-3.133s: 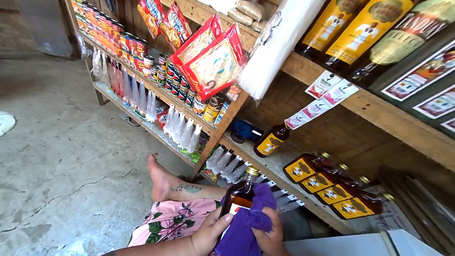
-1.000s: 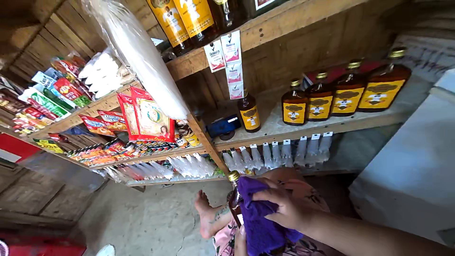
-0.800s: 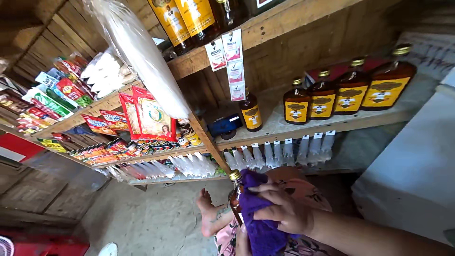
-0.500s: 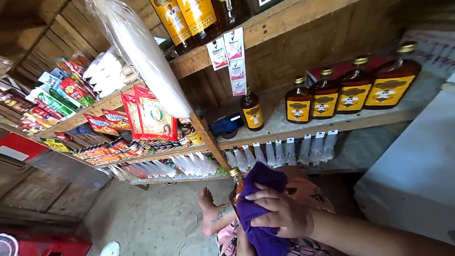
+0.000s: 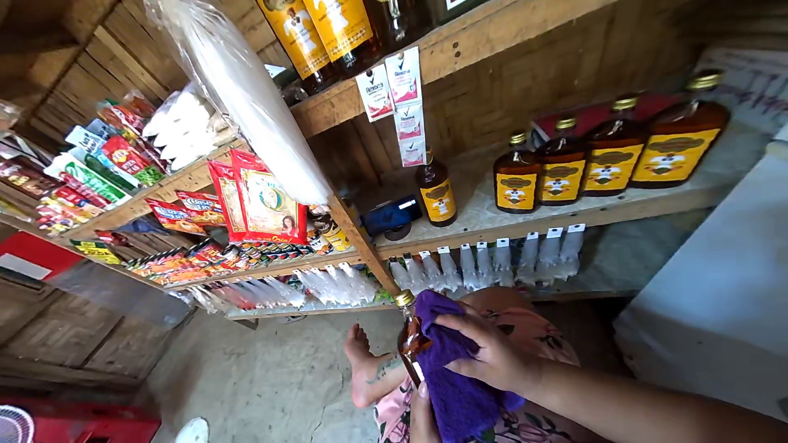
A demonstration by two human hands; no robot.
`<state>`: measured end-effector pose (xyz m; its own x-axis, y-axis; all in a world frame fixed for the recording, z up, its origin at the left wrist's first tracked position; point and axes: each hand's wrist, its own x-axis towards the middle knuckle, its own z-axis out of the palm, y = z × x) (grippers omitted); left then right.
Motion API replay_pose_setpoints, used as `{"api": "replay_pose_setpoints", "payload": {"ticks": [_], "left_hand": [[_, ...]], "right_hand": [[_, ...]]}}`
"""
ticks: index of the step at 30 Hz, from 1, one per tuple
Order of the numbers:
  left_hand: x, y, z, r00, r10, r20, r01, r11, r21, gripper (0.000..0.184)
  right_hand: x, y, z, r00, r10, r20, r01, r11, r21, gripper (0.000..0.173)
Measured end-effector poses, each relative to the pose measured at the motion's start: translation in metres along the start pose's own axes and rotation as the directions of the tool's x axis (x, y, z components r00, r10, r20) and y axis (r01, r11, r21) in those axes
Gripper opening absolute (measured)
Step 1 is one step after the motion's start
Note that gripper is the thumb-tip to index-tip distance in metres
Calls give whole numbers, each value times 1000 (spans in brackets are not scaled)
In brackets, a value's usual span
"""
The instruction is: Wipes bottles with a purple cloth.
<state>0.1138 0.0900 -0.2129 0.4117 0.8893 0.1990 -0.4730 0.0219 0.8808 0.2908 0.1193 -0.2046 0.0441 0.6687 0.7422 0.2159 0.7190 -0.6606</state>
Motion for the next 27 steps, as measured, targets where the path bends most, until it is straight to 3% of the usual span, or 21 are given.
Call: {"api": "replay_pose_setpoints", "payload": {"ticks": [8,18,22,27], "left_hand": [[2,-3,-3,1000,11,-7,-10,1000,29,53],[-3,-6,-4,997,-64,-45,62,997,-44,53],[-9,-22,-22,988,-147,-57,144,989,-44,56],[-7,-13,-14,990,-137,-40,136,991,-20,56]], "right_hand": [[1,-2,-2,979,201,30,-202,978,57,72],[3,1,-9,965,244,99,-253,963,90,77],[3,4,-12,971,218,100,-228,968,104,65],[5,5,-16,977,201,71,-207,975,83,50]]}}
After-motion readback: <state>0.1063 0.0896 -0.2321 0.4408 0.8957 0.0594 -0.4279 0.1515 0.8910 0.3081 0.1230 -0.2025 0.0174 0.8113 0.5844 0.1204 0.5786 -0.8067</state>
